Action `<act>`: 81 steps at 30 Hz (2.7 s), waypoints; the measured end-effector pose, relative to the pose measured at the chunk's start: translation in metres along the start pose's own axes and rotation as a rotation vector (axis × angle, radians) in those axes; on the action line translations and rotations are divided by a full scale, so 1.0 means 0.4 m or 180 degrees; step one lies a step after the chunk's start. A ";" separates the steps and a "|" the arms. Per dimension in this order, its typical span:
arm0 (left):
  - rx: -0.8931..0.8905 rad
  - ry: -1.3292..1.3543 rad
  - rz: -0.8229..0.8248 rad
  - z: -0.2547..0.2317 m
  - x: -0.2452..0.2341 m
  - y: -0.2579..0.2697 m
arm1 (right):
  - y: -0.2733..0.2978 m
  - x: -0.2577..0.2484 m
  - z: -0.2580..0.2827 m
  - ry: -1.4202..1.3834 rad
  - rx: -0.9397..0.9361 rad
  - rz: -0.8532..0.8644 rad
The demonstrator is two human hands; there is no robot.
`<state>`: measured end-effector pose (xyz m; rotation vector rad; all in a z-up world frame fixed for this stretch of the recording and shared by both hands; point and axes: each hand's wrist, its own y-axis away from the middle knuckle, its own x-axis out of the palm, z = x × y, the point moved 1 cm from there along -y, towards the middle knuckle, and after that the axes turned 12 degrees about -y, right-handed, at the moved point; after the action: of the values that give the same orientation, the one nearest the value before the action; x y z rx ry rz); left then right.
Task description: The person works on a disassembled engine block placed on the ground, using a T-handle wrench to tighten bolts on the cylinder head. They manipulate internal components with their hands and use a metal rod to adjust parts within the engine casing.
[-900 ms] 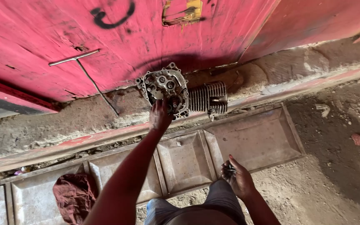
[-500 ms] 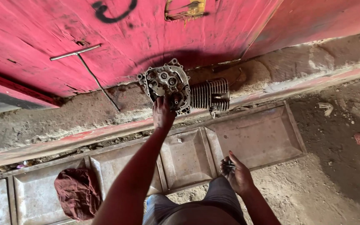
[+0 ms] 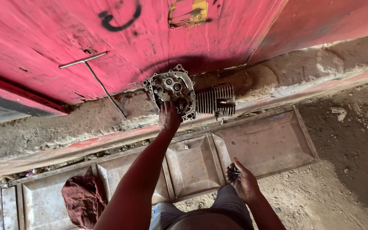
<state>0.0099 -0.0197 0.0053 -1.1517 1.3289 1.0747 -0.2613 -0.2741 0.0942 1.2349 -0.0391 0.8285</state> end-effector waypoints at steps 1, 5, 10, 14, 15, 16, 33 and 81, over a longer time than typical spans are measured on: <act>0.0020 0.0002 -0.0004 0.009 0.006 -0.002 | -0.002 -0.009 0.000 -0.0015 -0.0013 -0.0004; 0.0113 0.0341 -0.0206 0.017 -0.003 0.001 | -0.016 -0.040 -0.001 -0.0082 0.0017 -0.0002; 0.0190 0.0269 -0.0107 0.041 0.036 -0.007 | -0.025 -0.067 0.001 -0.0107 0.0082 -0.0024; 0.0115 0.0415 -0.0472 0.036 0.023 0.007 | -0.026 -0.023 0.008 -0.0190 0.0089 0.0010; 0.0067 0.0460 -0.0575 0.031 0.016 0.012 | -0.029 -0.008 0.011 -0.0267 0.0054 -0.0111; 0.0043 0.0448 -0.0584 0.022 -0.020 0.025 | -0.054 0.026 0.005 -0.0252 0.0069 -0.0093; -0.0838 0.1878 -0.0196 0.064 0.004 0.064 | -0.397 0.511 -0.145 0.3512 -0.1643 0.0630; -0.1292 0.2020 0.0279 0.091 0.053 -0.030 | -0.554 0.505 -0.215 0.1455 -0.1571 0.0425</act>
<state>0.0267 0.0129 -0.0185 -1.8579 1.6980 1.1185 -0.0237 -0.1125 -0.0266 0.5682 0.0429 1.1225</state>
